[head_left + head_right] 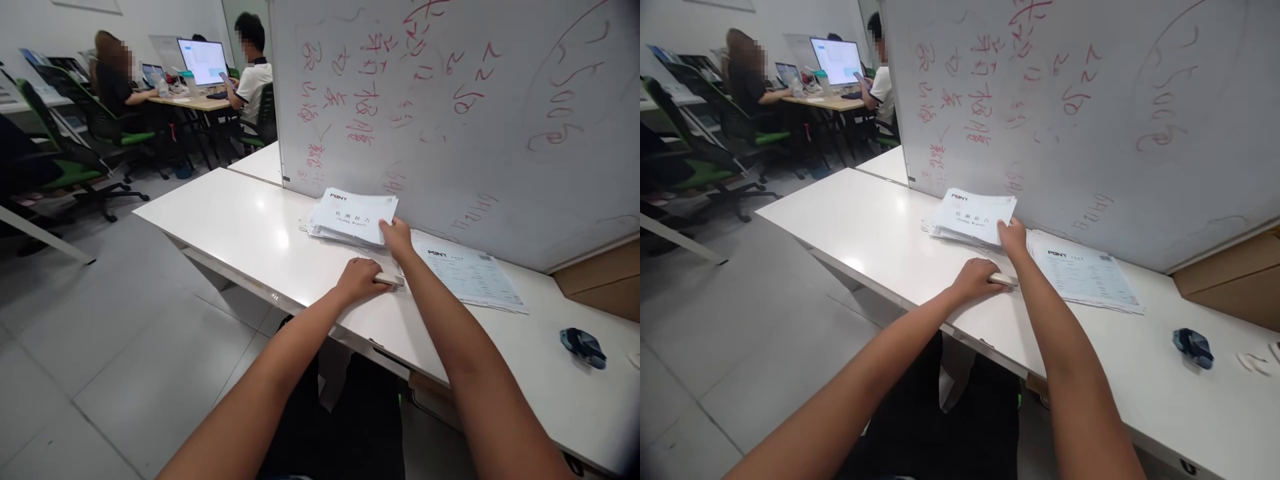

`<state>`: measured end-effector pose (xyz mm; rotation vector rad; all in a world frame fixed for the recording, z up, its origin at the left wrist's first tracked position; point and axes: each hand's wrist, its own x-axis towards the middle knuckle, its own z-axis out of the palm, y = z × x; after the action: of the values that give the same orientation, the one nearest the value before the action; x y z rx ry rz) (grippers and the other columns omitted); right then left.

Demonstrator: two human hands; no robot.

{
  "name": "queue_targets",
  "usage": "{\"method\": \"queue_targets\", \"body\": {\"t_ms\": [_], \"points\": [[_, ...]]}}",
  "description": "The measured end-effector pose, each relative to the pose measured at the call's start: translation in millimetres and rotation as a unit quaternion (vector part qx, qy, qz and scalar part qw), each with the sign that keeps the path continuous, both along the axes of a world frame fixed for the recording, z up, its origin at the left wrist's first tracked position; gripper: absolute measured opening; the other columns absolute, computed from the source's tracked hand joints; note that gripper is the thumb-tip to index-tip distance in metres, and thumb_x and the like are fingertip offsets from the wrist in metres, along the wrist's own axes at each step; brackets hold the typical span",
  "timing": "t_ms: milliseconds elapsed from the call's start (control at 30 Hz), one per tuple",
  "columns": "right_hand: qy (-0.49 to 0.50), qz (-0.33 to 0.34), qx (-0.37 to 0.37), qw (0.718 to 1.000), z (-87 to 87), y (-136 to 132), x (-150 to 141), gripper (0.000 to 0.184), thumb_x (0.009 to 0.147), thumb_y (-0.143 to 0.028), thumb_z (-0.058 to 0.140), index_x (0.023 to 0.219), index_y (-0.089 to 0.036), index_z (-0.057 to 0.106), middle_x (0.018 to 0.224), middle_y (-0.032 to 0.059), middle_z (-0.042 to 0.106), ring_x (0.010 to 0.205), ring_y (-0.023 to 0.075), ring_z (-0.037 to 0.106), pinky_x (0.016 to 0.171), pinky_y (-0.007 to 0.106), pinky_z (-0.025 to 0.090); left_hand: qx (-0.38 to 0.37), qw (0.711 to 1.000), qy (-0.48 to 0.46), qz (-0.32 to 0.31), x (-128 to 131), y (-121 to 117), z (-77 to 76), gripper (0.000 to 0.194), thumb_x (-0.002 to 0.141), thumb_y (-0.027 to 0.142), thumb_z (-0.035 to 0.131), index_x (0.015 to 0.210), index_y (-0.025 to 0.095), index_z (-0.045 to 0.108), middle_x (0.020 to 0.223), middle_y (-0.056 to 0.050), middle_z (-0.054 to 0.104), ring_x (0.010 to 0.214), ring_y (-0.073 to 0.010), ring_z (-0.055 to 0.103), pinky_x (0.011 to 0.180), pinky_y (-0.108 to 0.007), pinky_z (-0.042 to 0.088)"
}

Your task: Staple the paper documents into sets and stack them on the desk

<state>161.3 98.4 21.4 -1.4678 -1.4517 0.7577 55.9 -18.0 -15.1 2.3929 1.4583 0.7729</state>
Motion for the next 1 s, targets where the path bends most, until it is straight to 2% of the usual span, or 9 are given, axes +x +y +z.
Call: {"method": "queue_targets", "body": {"t_ms": [33,100,167,233,367,500,567,667,1000], "points": [[-0.088,-0.024,-0.002,0.996,-3.1,2.3,-0.8,0.054,0.076,-0.037,0.058,0.122,-0.009,0.054,0.106,0.0182,0.065,0.096,0.0305,0.059,0.081,0.043,0.046,-0.001,1.0,-0.002,0.002,-0.4,0.1,-0.4,0.034,0.076,0.055,0.065,0.081,0.022,0.064,0.089,-0.005,0.069,0.091,-0.0236,0.062,0.083,-0.037,0.043],[-0.244,-0.058,0.008,0.968,-7.6,0.0,3.1,0.067,0.079,-0.034,0.055,0.138,-0.006,0.039,0.124,0.0242,0.056,0.113,0.0368,0.051,0.09,0.05,0.041,-0.004,1.0,-0.003,0.0,-1.1,0.3,-0.7,0.034,0.076,0.056,0.065,0.08,0.022,0.063,0.087,-0.005,0.069,0.09,-0.0237,0.063,0.082,-0.037,0.043],[-0.327,-0.053,0.053,0.942,-11.1,-10.0,15.6,0.067,0.084,-0.033,0.049,0.143,-0.008,0.031,0.136,0.0245,0.047,0.122,0.0385,0.044,0.095,0.053,0.037,-0.005,1.0,0.0,-0.005,-1.9,0.6,-0.7,0.036,0.076,0.058,0.064,0.081,0.022,0.064,0.088,-0.005,0.069,0.091,-0.0241,0.062,0.081,-0.036,0.043],[-0.367,-0.044,0.092,0.925,-15.4,-25.5,37.4,0.057,0.088,-0.032,0.043,0.141,-0.013,0.036,0.142,0.0205,0.042,0.127,0.0362,0.04,0.098,0.053,0.034,-0.007,1.0,0.007,-0.004,-2.6,1.4,-0.8,0.038,0.076,0.06,0.063,0.083,0.022,0.065,0.09,-0.006,0.069,0.091,-0.0245,0.062,0.08,-0.036,0.042],[-0.392,-0.051,0.095,0.914,-31.3,-67.9,97.5,0.046,0.091,-0.03,0.038,0.134,-0.018,0.048,0.142,0.0153,0.044,0.13,0.0307,0.038,0.104,0.051,0.03,-0.022,0.999,0.016,0.017,-2.0,8.0,-1.8,0.04,0.078,0.061,0.06,0.085,0.022,0.065,0.092,-0.006,0.068,0.092,-0.0247,0.062,0.077,-0.035,0.042],[-0.386,-0.102,0.029,0.916,-52.2,-109.6,136.4,0.052,0.091,-0.044,0.04,0.134,-0.016,0.048,0.141,0.0169,0.045,0.132,0.0308,0.036,0.107,0.053,0.026,-0.025,0.998,0.038,0.051,2.7,22.2,-1.0,0.042,0.079,0.062,0.058,0.078,0.02,0.062,0.089,-0.006,0.068,0.09,-0.0253,0.061,0.073,-0.035,0.041],[-0.388,-0.111,-0.012,0.915,-58.5,-121.2,139.6,0.06,0.089,-0.052,0.042,0.136,-0.015,0.046,0.145,0.0179,0.041,0.135,0.0324,0.033,0.108,0.056,0.021,-0.022,0.996,0.047,0.07,5.6,29.3,0.5,0.043,0.079,0.063,0.057,0.078,0.02,0.061,0.09,-0.006,0.067,0.089,-0.0255,0.06,0.071,-0.034,0.041],[-0.388,-0.106,-0.034,0.915,-59.4,-125.7,134.7,0.065,0.088,-0.057,0.043,0.138,-0.015,0.043,0.148,0.0172,0.037,0.138,0.0317,0.029,0.11,0.056,0.017,-0.027,0.993,0.052,0.098,8.8,36.0,3.0,0.043,0.08,0.063,0.056,0.083,0.021,0.06,0.094,-0.007,0.067,0.093,-0.0264,0.059,0.071,-0.034,0.041],[-0.39,-0.124,-0.016,0.912,-51.7,-123.3,136.8,0.045,0.094,-0.038,0.038,0.13,-0.014,0.052,0.141,0.0148,0.048,0.132,0.0289,0.04,0.104,0.046,0.028,-0.028,0.993,0.055,0.098,10.4,39.5,0.8,0.039,0.081,0.059,0.056,0.089,0.021,0.062,0.094,-0.008,0.066,0.092,-0.0269,0.058,0.072,-0.035,0.039]]}}
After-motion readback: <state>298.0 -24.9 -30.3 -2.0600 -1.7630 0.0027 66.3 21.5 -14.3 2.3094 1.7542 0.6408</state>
